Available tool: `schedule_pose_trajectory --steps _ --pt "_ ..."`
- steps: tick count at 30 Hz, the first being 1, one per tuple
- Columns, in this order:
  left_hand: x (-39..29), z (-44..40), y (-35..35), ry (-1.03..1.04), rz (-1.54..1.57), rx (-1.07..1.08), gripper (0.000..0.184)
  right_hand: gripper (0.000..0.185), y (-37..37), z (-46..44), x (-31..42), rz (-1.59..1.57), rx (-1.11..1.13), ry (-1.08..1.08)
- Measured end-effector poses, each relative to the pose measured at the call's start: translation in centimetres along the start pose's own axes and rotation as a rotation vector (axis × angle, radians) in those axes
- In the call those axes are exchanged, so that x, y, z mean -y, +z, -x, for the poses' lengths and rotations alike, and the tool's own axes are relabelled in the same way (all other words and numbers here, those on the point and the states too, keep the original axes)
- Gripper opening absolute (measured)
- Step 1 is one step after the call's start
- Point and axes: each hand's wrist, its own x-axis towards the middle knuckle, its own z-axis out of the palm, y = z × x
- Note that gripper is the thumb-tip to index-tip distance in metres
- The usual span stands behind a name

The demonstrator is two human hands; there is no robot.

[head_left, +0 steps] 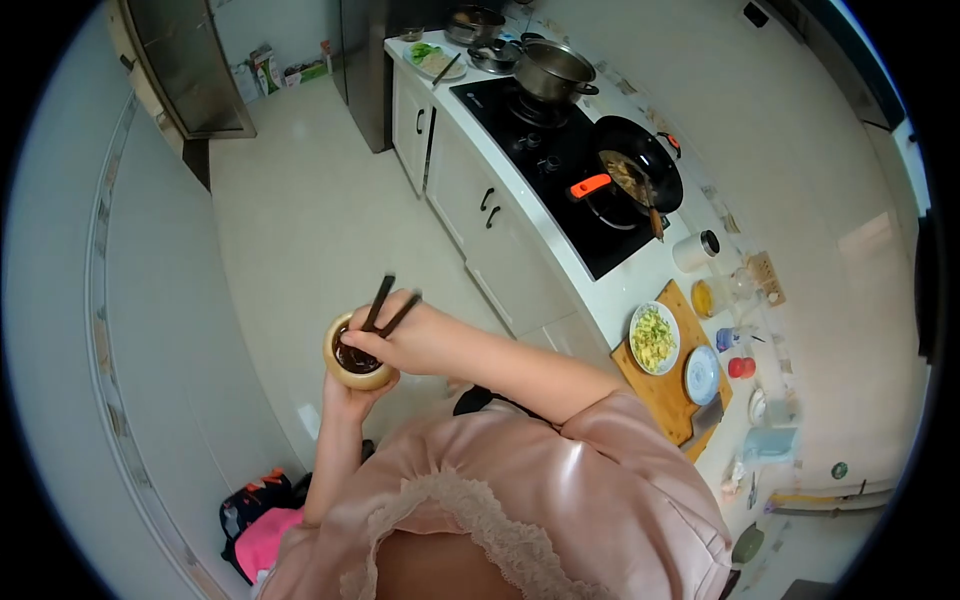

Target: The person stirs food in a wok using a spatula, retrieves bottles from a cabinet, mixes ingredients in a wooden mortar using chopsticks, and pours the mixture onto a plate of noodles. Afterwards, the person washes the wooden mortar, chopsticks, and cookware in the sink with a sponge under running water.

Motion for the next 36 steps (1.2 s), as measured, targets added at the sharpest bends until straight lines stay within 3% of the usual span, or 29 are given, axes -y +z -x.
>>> schedule_pose_trajectory --steps 1,4,8,12,13,16,17,21,24,25,26,27,29,30,31,32,35,36 --pt "-0.5 -0.4 0.8 -0.008 0.010 -0.023 0.036 0.021 -0.1 -0.9 -1.1 -0.062 -0.102 -0.099" --pt "-1.7 -3.5 0.6 -0.019 0.133 0.031 0.039 0.022 -2.6 -3.2 -2.3 0.086 -0.008 0.065" --pt "-4.4 -7.7 3.2 -0.007 0.223 -0.018 0.037 0.024 -5.9 -7.2 -5.4 -0.097 -0.104 -0.136" --pt "-8.2 -13.3 5.7 0.086 0.109 -0.042 0.040 0.026 -11.5 -11.7 -7.3 -0.015 -0.081 -0.207" --pt "-9.1 -14.1 6.7 0.091 0.095 -0.034 0.040 0.026 -12.0 -13.4 -8.8 -0.043 -0.045 -0.110" --pt "-11.8 -18.2 9.8 0.122 -0.004 -0.089 0.043 0.027 -14.2 -18.1 -9.7 -0.252 -0.229 -0.262" --pt "-12.6 -19.4 11.1 0.139 0.016 -0.123 0.043 0.026 -16.0 -19.3 -10.2 -0.027 -0.281 -0.291" --pt "-16.0 -25.4 12.5 0.148 -0.160 -0.037 0.048 0.021 -22.8 -22.5 -8.9 -0.110 0.029 -0.040" --pt "-17.5 -28.6 18.1 0.000 -0.042 -0.110 0.049 0.021 -23.4 -26.2 -12.2 -0.092 -0.347 -0.240" --pt "-18.2 -29.9 18.1 0.004 -0.076 -0.075 0.048 0.028 -25.7 -26.4 -11.0 -0.096 -0.259 0.005" --pt "-18.7 -32.0 17.8 0.012 -0.108 -0.037 0.046 0.026 -26.6 -27.0 -11.4 -0.163 -0.235 0.066" --pt "-19.4 -34.1 18.0 0.015 -0.127 0.157 0.045 0.023 -27.2 -27.9 -11.9 -0.229 -0.210 0.134" --pt "-21.1 -36.8 19.9 -0.046 -0.178 0.245 0.044 0.018 -27.7 -30.1 -14.1 -0.090 -0.286 -0.059" --pt "-21.9 -38.0 21.2 -0.113 -0.205 0.146 0.043 0.016 -28.2 -31.2 -14.9 -0.012 -0.339 -0.115" --pt "-23.0 -39.2 22.3 -0.157 -0.230 0.270 0.038 0.015 -29.1 -32.4 -15.0 0.084 -0.408 -0.099" --pt "-23.7 -40.9 22.8 -0.179 -0.197 0.263 0.038 0.014 -30.0 -33.7 -15.1 0.186 -0.483 -0.086" --pt "-27.2 -45.6 24.3 -0.237 -0.217 0.315 0.038 0.014 -32.1 -37.8 -15.0 0.180 -0.392 0.051" --pt "-28.3 -46.8 25.0 -0.233 -0.264 0.303 0.037 0.014 -32.4 -39.5 -15.3 0.170 -0.486 0.030"
